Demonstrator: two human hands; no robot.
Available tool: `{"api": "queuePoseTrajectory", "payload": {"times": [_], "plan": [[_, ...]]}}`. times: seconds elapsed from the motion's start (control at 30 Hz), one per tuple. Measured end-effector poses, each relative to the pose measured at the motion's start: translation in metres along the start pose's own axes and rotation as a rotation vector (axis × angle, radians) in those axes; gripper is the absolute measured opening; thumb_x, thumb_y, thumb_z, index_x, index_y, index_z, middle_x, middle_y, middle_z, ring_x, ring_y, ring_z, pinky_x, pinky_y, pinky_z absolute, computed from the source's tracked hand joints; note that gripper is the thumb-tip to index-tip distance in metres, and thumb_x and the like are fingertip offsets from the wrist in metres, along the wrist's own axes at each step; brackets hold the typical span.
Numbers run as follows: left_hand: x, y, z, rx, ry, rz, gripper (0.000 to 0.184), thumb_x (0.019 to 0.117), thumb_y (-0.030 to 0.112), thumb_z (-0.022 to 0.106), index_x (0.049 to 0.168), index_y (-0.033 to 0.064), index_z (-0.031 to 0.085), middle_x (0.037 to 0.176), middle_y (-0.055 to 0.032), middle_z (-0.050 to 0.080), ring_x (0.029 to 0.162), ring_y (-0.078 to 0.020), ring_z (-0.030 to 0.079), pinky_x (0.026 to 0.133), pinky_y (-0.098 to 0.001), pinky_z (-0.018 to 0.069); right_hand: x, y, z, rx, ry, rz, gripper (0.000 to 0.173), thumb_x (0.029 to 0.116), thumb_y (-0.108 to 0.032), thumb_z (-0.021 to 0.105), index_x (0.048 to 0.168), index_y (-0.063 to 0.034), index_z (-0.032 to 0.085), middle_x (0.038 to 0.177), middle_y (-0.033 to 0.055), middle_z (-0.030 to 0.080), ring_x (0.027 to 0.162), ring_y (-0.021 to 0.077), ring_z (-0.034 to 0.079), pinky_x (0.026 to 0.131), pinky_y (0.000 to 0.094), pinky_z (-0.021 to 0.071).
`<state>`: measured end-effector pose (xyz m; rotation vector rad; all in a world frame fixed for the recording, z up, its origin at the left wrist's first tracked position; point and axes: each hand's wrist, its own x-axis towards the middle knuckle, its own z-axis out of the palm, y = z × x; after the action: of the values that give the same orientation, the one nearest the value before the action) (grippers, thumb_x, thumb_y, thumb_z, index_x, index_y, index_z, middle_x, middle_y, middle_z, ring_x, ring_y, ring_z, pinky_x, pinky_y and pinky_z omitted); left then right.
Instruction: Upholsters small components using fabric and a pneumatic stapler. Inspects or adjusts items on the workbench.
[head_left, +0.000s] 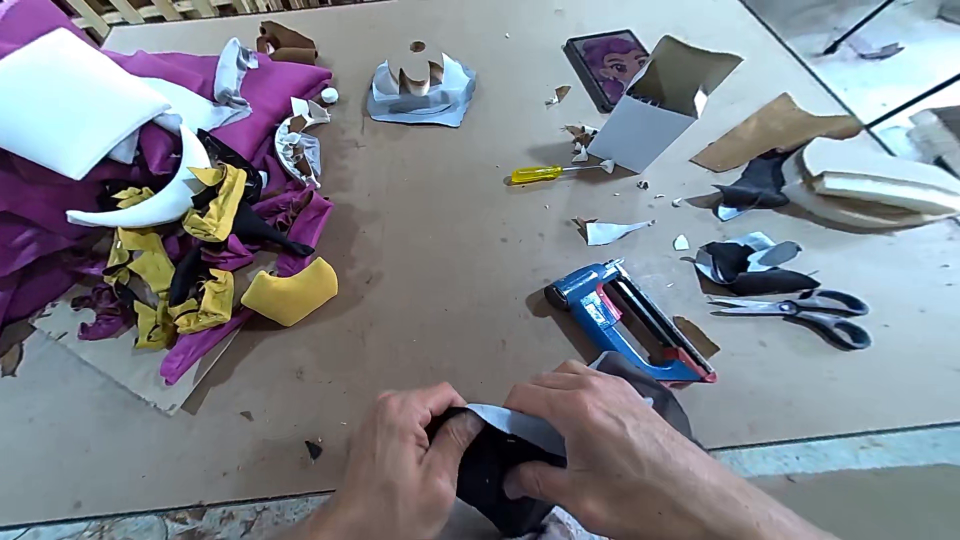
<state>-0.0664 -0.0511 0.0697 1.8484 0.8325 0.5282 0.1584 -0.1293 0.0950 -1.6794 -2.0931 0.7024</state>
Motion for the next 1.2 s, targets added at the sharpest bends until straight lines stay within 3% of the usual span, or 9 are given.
{"api": "queuePoseTrajectory", "payload": {"times": [0.27,0.4,0.53,0.67,0.77,0.83,0.93,1.1,1.2], "plan": [[-0.002,0.01,-0.008,0.026,-0.084,0.026,0.034,0.1026,0.04,0.058,0.089,0.0107,0.068,0.067,0.0039,0.061,0.058,-0.0013,0.056,0.051,-0.0218,0.0451,-0.004,-0.006,0.004,0.098,0.093,0.056,0.029,0.0855,-0.041,0.069,0.071,-0.0189,0.06,0.053,-0.0056,0.047,0.046,0.0096,0.047,0.042,0.0336,0.0339],[0.013,0.033,-0.023,0.276,-0.424,-0.14,0.053,0.0806,0.048,0.078,0.119,0.0127,0.068,0.088,-0.0036,0.069,0.077,-0.019,0.067,0.068,-0.0447,0.0558,0.006,-0.019,0.007,-0.031,0.136,0.037,0.023,0.0845,-0.037,0.066,0.071,-0.0193,0.061,0.05,-0.0052,0.047,0.044,0.0118,0.049,0.041,0.0346,0.0339],[0.02,0.022,-0.022,0.244,-0.397,-0.175,0.032,0.0851,0.048,0.075,0.081,0.016,0.072,0.075,0.0044,0.065,0.069,-0.0081,0.062,0.062,-0.0352,0.0518,0.022,-0.025,0.006,-0.071,0.132,0.101,0.02,0.084,-0.036,0.065,0.071,-0.0209,0.064,0.051,-0.0067,0.049,0.045,0.0107,0.052,0.041,0.0359,0.0375],[0.022,0.014,-0.023,0.143,-0.379,-0.313,0.032,0.09,0.047,0.07,0.073,0.0199,0.071,0.066,0.01,0.063,0.061,-0.0014,0.059,0.055,-0.0301,0.0475,0.033,-0.026,-0.003,0.029,-0.079,0.22,0.022,0.0916,-0.036,0.063,0.078,-0.0196,0.067,0.057,-0.006,0.054,0.054,0.0108,0.056,0.05,0.0369,0.0413],[0.021,0.014,-0.021,0.143,-0.344,-0.34,0.031,0.0904,0.045,0.069,0.071,0.0212,0.07,0.063,0.0107,0.062,0.059,-0.0015,0.058,0.054,-0.0312,0.0466,0.041,-0.023,-0.026,0.168,-0.389,0.3,0.029,0.1023,-0.042,0.056,0.099,-0.0187,0.073,0.073,-0.0033,0.061,0.067,0.0117,0.059,0.061,0.0381,0.0469],[0.024,0.016,-0.025,0.13,-0.384,-0.338,0.026,0.0898,0.04,0.071,0.074,0.0196,0.072,0.066,0.0097,0.065,0.062,-0.0018,0.061,0.057,-0.0318,0.0495,0.041,-0.024,-0.039,0.089,-0.543,0.295,0.036,0.096,-0.049,0.063,0.115,-0.0202,0.072,0.085,-0.0005,0.069,0.079,0.0164,0.066,0.069,0.0448,0.0531],[0.027,0.02,-0.03,0.051,-0.484,-0.412,0.022,0.0889,0.03,0.073,0.073,0.0156,0.07,0.065,0.0072,0.063,0.06,-0.003,0.059,0.056,-0.0311,0.0465,0.034,-0.032,-0.041,-0.05,-0.621,0.264,0.035,0.0881,-0.048,0.072,0.101,-0.016,0.069,0.078,0.0035,0.064,0.075,0.0236,0.064,0.063,0.0496,0.0485],[0.021,0.019,-0.027,-0.091,-0.536,-0.544,0.014,0.0898,0.024,0.074,0.079,0.0144,0.074,0.071,0.0063,0.069,0.066,-0.0018,0.065,0.061,-0.0281,0.0535,0.034,-0.031,-0.042,-0.038,-0.692,0.212,0.035,0.0941,-0.05,0.063,0.089,-0.0156,0.066,0.067,0.001,0.055,0.065,0.0203,0.058,0.057,0.0444,0.0423],[0.021,0.013,-0.029,-0.013,-0.383,-0.313,0.018,0.0904,0.026,0.073,0.077,0.0137,0.072,0.069,0.008,0.066,0.064,0.0014,0.061,0.059,-0.0244,0.05,0.038,-0.031,-0.04,-0.087,-0.571,0.198,0.028,0.0963,-0.044,0.063,0.09,-0.0169,0.069,0.069,0.0019,0.06,0.068,0.0222,0.061,0.059,0.0472,0.0452]]}}
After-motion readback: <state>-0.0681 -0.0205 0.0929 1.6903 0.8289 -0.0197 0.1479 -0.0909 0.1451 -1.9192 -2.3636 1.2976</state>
